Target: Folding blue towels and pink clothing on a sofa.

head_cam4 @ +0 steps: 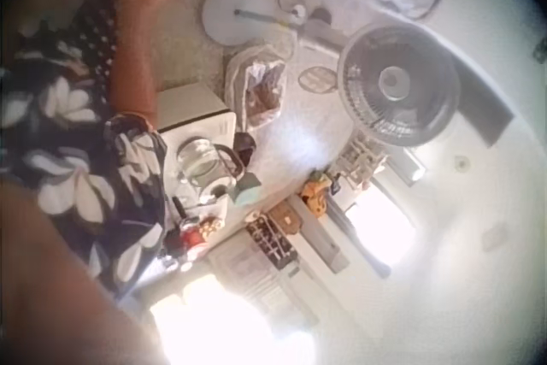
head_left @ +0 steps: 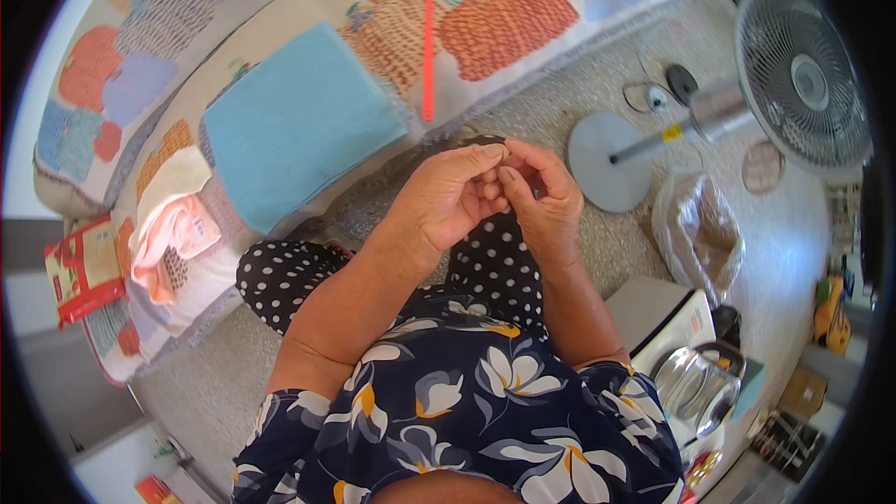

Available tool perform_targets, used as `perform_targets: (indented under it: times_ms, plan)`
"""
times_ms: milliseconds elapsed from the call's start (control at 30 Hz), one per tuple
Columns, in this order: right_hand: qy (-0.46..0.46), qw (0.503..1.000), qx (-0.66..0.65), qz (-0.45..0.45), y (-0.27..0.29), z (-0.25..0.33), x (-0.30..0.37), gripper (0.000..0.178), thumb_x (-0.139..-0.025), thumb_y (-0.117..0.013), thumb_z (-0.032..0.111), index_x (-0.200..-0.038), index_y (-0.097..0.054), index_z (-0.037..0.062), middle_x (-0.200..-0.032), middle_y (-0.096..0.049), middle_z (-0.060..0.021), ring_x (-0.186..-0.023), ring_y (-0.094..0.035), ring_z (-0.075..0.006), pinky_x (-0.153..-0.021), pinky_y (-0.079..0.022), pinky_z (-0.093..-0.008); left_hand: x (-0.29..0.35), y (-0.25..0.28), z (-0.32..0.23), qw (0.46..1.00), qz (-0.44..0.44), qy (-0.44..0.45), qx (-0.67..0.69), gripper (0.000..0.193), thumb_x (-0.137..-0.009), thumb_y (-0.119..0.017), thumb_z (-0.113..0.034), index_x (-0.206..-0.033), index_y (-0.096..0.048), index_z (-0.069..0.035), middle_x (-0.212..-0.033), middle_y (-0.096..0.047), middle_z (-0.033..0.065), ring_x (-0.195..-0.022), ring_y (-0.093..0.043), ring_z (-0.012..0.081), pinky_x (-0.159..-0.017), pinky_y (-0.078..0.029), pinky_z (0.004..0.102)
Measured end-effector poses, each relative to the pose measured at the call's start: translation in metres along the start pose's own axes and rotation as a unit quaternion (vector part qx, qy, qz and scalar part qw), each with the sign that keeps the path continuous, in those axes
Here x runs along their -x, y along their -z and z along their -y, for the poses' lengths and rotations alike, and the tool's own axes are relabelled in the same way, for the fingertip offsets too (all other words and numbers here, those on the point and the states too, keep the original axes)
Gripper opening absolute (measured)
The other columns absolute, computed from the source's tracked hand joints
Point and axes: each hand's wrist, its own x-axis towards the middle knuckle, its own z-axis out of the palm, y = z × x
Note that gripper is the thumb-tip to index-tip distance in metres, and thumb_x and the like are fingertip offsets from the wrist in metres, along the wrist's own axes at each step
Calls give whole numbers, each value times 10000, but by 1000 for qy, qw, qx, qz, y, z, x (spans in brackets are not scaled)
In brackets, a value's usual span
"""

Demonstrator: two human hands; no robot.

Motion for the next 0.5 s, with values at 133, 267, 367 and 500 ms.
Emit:
perform_targets:
  times_ms: [133, 267, 367, 500]
  plan:
    - [-13, 998, 3, -65, 26, -8, 20, 270, -768, -638, -27, -1030, -614, 35, -889, -609, -58, -782, -604, -108, -680, -494, -227, -13, -14, 28, 999, 3, 51, -17, 127, -868, -565, -165, -810, -592, -55, -670, -539, -2, -618, -521, 115, -602, -449, 263]
    - [-43, 991, -53, -118, 46, -17, 34, 263, -776, -630, -35, -1029, -615, 38, -910, -618, -55, -797, -612, -109, -699, -493, -223, -25, -26, 47, 995, -10, 92, -24, 126, -868, -563, -162, -826, -603, -51, -665, -539, -8, -603, -513, 107, -594, -442, 257]
    - [-49, 986, -69, -147, 55, -25, 39, 255, -780, -628, -35, -1024, -615, 39, -912, -623, -51, -799, -613, -106, -701, -494, -223, -35, -30, 59, 993, -20, 111, -34, 131, -869, -563, -163, -827, -606, -46, -654, -538, -10, -593, -508, 100, -590, -441, 257]
    - [-52, 981, -62, -174, 63, -34, 41, 232, -781, -633, -28, -1002, -620, 40, -897, -630, -43, -796, -612, -101, -698, -496, -219, -44, -32, 68, 992, -12, 116, -45, 135, -868, -563, -161, -814, -602, -44, -635, -537, -8, -573, -503, 93, -589, -443, 260]
